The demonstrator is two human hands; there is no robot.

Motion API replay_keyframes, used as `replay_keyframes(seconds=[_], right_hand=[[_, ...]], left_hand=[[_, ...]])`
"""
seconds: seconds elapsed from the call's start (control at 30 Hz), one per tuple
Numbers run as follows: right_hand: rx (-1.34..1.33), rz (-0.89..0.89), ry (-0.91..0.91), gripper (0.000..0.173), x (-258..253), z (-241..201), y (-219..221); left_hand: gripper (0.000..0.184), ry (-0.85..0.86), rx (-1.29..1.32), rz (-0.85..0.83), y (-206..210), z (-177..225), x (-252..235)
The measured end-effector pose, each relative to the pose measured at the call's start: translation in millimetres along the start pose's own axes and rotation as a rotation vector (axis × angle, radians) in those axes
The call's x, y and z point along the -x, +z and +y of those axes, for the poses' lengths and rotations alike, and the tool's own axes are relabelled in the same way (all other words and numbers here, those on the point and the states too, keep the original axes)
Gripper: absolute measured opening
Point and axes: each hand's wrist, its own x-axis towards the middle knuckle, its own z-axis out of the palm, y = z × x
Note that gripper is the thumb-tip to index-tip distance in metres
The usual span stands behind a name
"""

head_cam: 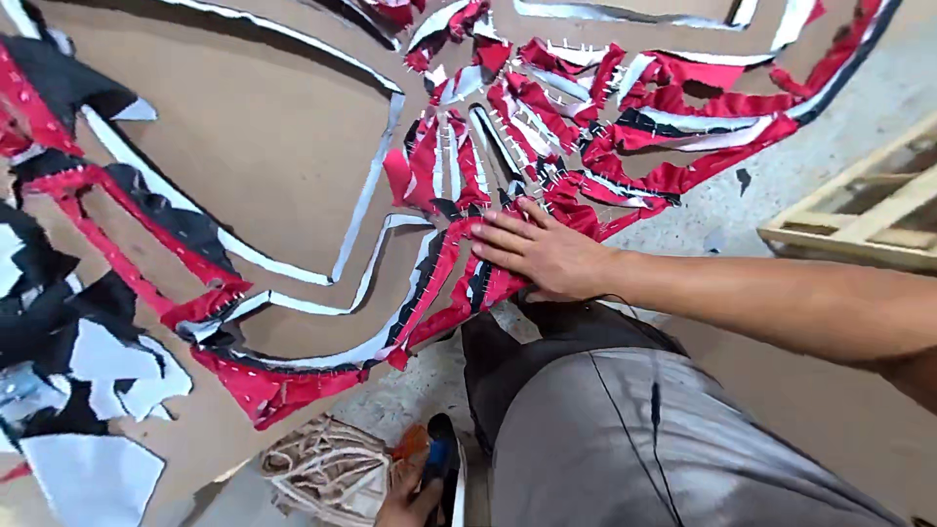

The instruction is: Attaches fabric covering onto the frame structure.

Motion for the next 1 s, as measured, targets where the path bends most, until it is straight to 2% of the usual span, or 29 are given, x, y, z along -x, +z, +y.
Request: replay_keyframes(seconds=[0.03,0.1,0.2,0.27,0.37,0.43,0.47,0.5,0.57,0.6,0.67,0.73,0.77,0.9,1.0], right_hand=[[0.044,-0.018,-0.036,0.098,-2.5,1.4,6.1],[0.091,-0.002,-0.046,0.077,-1.7,-1.9,9.8],[0.063,0.014,-0.051,0.065,3.1,-0.4,6.7],[0.025,0.038,-0.074,0.06,4.6,4.2,7.2],[-0.018,0.111,-0.118,0.058,4.9,14.6,10.2],[-0.043,0.12,-0.128,0.061,6.8,17.7,17.1],[-0.063,0.116,-0.134,0.062,8.9,14.5,20.2],[-0.081,0.125,-0.138,0.06,9.5,13.3,21.2],[-0.109,0.15,-0.139,0.055,8.3,15.7,20.1],[-0.125,0.147,-0.138,0.054,8.9,13.8,19.1],[-0.128,0.124,-0.138,0.054,9.5,14.6,15.0],[-0.099,0.104,-0.14,0.055,11.2,16.4,15.1],[-0.099,0.095,-0.141,0.055,13.2,13.2,16.3],[-0.117,0.136,-0.149,0.052,11.0,11.9,18.7],[-0.113,0.147,-0.137,0.052,11.2,15.9,14.1]], left_hand=[[0.049,-0.069,-0.037,0.033,5.6,11.9,-3.7],[0.041,-0.134,-0.161,-0.013,6.1,52.2,-10.2],[0.039,0.013,-0.174,-0.1,0.1,151.3,1.6],[0.038,0.04,-0.099,-0.09,5.3,195.7,5.2],[0.042,-0.029,-0.145,-0.207,10.3,195.1,7.9],[0.037,-0.16,-0.204,-0.36,3.9,192.4,9.4],[0.036,-0.202,-0.23,-0.386,1.3,196.8,11.7],[0.036,-0.187,-0.234,-0.349,-0.1,208.5,11.6],[0.039,-0.079,-0.134,-0.16,2.3,233.2,6.5],[0.04,-0.054,-0.065,-0.131,5.0,231.2,4.0],[0.046,-0.067,-0.041,-0.244,6.6,219.4,3.3],[0.044,-0.146,-0.1,-0.401,5.0,211.8,7.1],[0.042,-0.158,-0.124,-0.411,3.9,211.1,9.0],[0.037,-0.01,0.151,-0.123,5.3,215.8,4.0],[0.054,0.019,0.236,-0.214,10.8,195.2,19.3]])
